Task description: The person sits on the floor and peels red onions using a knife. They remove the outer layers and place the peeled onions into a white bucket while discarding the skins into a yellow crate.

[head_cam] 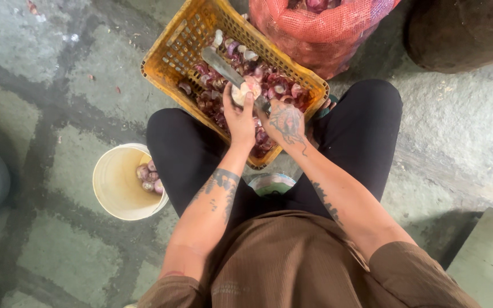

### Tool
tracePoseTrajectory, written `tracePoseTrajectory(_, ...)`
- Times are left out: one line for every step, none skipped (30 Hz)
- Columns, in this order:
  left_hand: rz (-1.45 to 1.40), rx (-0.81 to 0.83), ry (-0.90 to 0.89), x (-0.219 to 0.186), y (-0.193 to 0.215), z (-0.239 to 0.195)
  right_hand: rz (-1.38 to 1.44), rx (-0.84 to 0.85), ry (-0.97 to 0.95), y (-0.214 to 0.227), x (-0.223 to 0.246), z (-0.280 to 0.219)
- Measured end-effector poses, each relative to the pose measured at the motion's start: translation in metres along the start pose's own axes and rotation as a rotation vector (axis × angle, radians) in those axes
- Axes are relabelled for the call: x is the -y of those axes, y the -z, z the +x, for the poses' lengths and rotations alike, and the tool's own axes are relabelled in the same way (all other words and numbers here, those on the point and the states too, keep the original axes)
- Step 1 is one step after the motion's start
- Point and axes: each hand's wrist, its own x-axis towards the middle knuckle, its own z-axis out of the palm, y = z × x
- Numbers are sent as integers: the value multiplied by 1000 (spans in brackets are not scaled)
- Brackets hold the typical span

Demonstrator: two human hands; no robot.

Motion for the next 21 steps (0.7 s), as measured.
tracePoseTrajectory(20,-2,28,-3,2,2,9,6,-9,0,-1,1)
tracePoseTrajectory(41,-5,55,-6,3,4,19,13,-17,0,-2,1)
tracePoseTrajectory(-123,58,193,-10,6,7,77,30,-43,-1,-4,0)
tracePoseTrajectory(-288,122,329,-15,11,13,136,46,-68,-2,-6,0)
tracePoseTrajectory(-454,188,459,-20,14,21,195,62,-88,-2,-9,3)
tracePoseTrajectory(-460,228,477,-24,16,27,252,55,-38,-3,-12,6)
tracePoseTrajectory(-463,256,502,-26,22,26,311,61,7,-5,-16,4)
tracePoseTrajectory(-467,283,527,-26,25,24,370,68,51,-8,-20,3)
tracePoseTrajectory(-368,309,500,-24,25,23,474,75,2,-9,-23,5)
tracePoseTrajectory(-269,333,471,-21,23,19,578,82,-49,-11,-25,7)
tracePoseTrajectory(-168,358,441,-18,21,16,683,88,-98,-11,-26,10)
tracePoseTrajectory(-117,346,352,-14,20,15,756,199,-186,-12,-26,12)
tracePoseTrajectory(-67,331,267,-10,19,11,826,313,-278,-13,-26,11)
tracePoseTrajectory(-17,317,182,-6,20,10,895,428,-369,-14,-26,9)
tracePoseTrajectory(-26,262,174,-3,22,11,1013,499,-399,-14,-25,6)
tracePoseTrajectory(-35,207,165,-1,24,14,1131,570,-429,-14,-25,-1)
tracePoseTrajectory(-44,150,152,1,27,20,1245,643,-455,-14,-23,-5)
tracePoseTrajectory(-15,104,130,2,30,27,1256,696,-435,-12,-22,-9)
tracePoseTrajectory(12,53,109,4,34,33,1261,753,-416,-10,-24,-14)
tracePoseTrajectory(39,1,88,6,38,38,1266,811,-397,-8,-25,-17)
tracePoseTrajectory(1,-45,144,8,43,42,1297,814,-407,-6,-27,-17)
